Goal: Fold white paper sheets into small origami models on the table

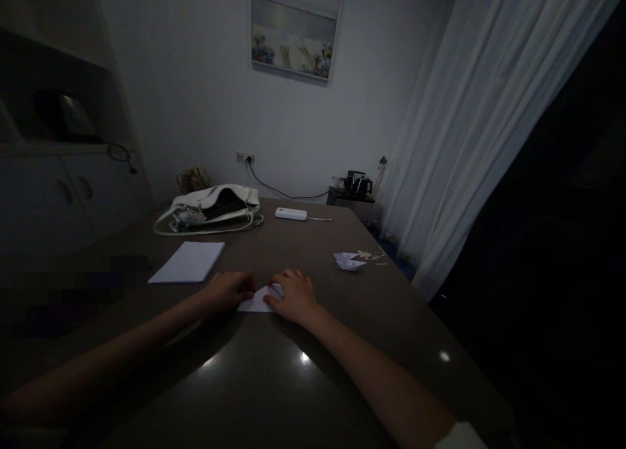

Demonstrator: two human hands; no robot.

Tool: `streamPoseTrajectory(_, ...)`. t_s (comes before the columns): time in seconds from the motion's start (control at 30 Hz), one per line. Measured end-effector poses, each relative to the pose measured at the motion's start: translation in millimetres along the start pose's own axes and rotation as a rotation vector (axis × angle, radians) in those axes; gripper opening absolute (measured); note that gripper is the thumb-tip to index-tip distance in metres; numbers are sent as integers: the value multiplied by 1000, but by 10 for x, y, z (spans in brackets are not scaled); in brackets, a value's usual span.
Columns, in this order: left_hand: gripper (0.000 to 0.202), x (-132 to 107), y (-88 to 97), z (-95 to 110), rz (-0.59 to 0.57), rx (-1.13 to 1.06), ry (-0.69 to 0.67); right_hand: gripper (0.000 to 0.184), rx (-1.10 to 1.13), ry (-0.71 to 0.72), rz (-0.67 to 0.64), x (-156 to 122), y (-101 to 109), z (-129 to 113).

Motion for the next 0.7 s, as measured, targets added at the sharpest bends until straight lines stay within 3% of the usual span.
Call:
streamPoseTrajectory(0.27, 40, 21, 22, 97, -29, 78, -341, 31, 2, 12, 12, -1, 7, -9)
streamPoseTrajectory(0.57, 49, 40, 62, -40, -166, 197, -341, 33, 12, 12, 14, -2, -20, 10)
streamPoseTrajectory(0.7, 47, -8, 81, -1, -151, 208, -371, 32, 16, 18, 36, 9, -19, 24)
Point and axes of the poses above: each hand's wrist, its own x-axis towards the middle knuckle, its own y-axis out of the back of the hand, z = x × y, the point moved 7 cm from there along x, towards the middle knuckle
